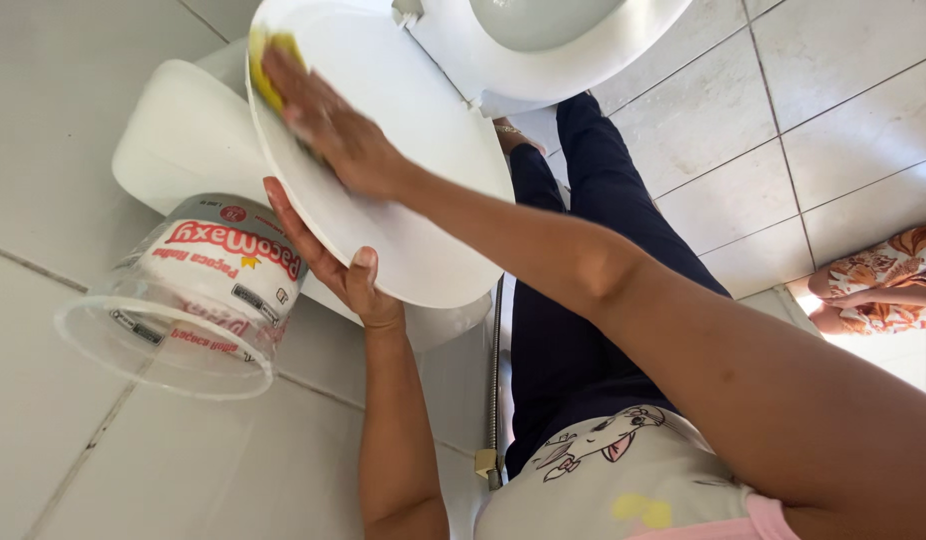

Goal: The person scrubs the toilet seat and lid with a sponge, repeatedly dipping the sponge into a bucket of water to rinse it. They clean the underside of the lid, the top of the seat, and the rim of the bowl.

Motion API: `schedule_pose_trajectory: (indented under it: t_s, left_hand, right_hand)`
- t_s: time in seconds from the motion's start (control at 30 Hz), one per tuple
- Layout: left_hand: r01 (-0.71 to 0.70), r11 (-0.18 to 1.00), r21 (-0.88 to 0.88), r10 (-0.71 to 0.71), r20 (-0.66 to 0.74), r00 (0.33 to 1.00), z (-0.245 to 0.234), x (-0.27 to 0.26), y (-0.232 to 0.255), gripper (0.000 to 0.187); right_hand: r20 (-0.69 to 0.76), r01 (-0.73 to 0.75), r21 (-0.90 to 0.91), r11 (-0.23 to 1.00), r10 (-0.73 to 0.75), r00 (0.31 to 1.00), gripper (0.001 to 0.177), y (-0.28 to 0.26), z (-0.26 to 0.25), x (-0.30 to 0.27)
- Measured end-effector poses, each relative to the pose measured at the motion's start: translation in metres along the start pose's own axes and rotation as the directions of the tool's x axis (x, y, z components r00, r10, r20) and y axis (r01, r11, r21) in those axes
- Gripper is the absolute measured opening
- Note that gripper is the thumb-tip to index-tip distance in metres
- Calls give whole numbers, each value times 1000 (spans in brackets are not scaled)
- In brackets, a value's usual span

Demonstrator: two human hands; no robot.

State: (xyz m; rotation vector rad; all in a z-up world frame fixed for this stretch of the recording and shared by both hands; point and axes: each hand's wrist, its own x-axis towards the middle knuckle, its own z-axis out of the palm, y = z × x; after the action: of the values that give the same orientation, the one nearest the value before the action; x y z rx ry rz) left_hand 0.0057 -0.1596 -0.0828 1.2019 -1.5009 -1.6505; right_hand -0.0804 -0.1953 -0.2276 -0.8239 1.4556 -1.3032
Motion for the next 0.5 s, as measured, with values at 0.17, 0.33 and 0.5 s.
schedule_pose_trajectory:
  t_s: [0.17,0.33,0.5]
  left_hand:
    - [-42,998,53,41,11,999,1,5,8,91]
    - [-48,999,12,48,-10,999,6,-1,8,82]
    - [-75,997,-22,75,9,997,12,0,14,83]
  right_hand:
    - [317,-58,119,991,17,948,62,-61,-26,-114]
    - [341,157,261,952,-243,908,50,-72,-58,-176]
    - [186,199,210,957,-239,953,50,-80,-41,-141]
